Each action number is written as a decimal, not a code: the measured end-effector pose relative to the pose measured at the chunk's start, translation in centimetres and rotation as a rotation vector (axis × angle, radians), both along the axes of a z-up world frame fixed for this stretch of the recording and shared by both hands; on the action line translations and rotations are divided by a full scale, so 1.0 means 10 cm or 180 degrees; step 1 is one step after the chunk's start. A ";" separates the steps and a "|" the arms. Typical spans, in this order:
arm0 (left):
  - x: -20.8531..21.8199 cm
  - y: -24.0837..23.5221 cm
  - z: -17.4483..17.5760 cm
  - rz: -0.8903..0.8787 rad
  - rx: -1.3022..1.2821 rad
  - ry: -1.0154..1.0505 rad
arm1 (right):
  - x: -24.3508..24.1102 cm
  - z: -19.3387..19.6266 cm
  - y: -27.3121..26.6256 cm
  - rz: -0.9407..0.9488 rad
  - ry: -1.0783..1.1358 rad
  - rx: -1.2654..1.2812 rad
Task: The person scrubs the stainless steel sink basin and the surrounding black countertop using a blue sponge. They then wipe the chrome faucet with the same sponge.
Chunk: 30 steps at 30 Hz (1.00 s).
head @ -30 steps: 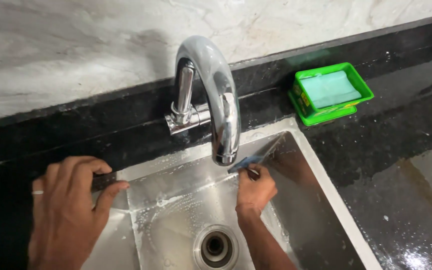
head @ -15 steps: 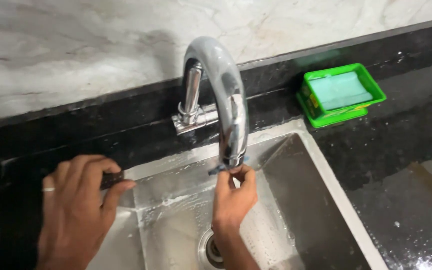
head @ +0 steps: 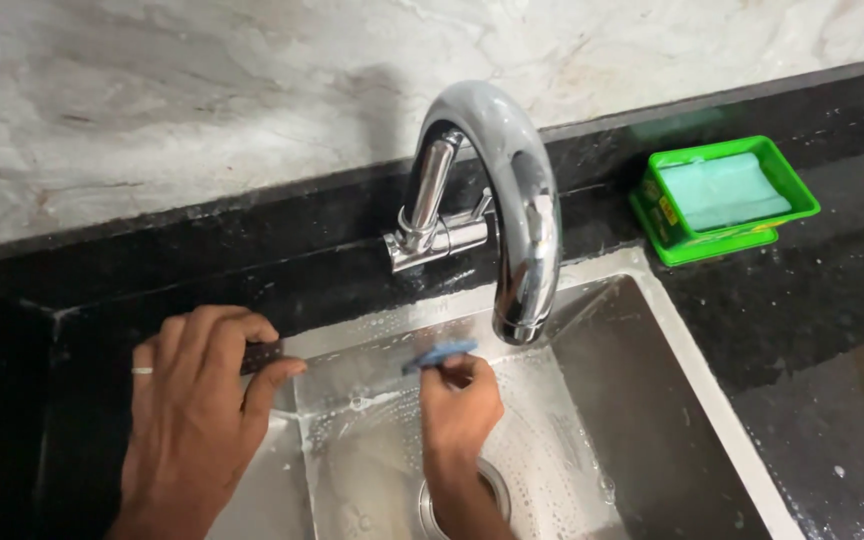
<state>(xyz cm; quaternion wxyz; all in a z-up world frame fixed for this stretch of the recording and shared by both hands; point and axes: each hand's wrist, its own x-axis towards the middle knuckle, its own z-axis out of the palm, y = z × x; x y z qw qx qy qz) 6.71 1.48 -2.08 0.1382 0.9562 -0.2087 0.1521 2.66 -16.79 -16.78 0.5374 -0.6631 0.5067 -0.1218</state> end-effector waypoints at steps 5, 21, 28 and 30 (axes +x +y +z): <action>-0.03 0.01 0.01 -0.0027 -0.0098 -0.0055 | -0.01 0.12 0.24 -0.0200 -0.0591 -0.0105; 0.01 0.05 0.01 -0.0050 -0.0102 0.0064 | 0.08 0.07 0.52 -0.0585 0.0300 0.1248; -0.01 0.07 0.03 -0.0115 -0.0170 0.0013 | 0.04 -0.21 0.77 -0.0196 -0.0272 0.0749; 0.02 0.07 0.03 -0.0119 -0.0207 0.0008 | 0.07 -0.16 0.74 -0.0302 0.0128 0.1010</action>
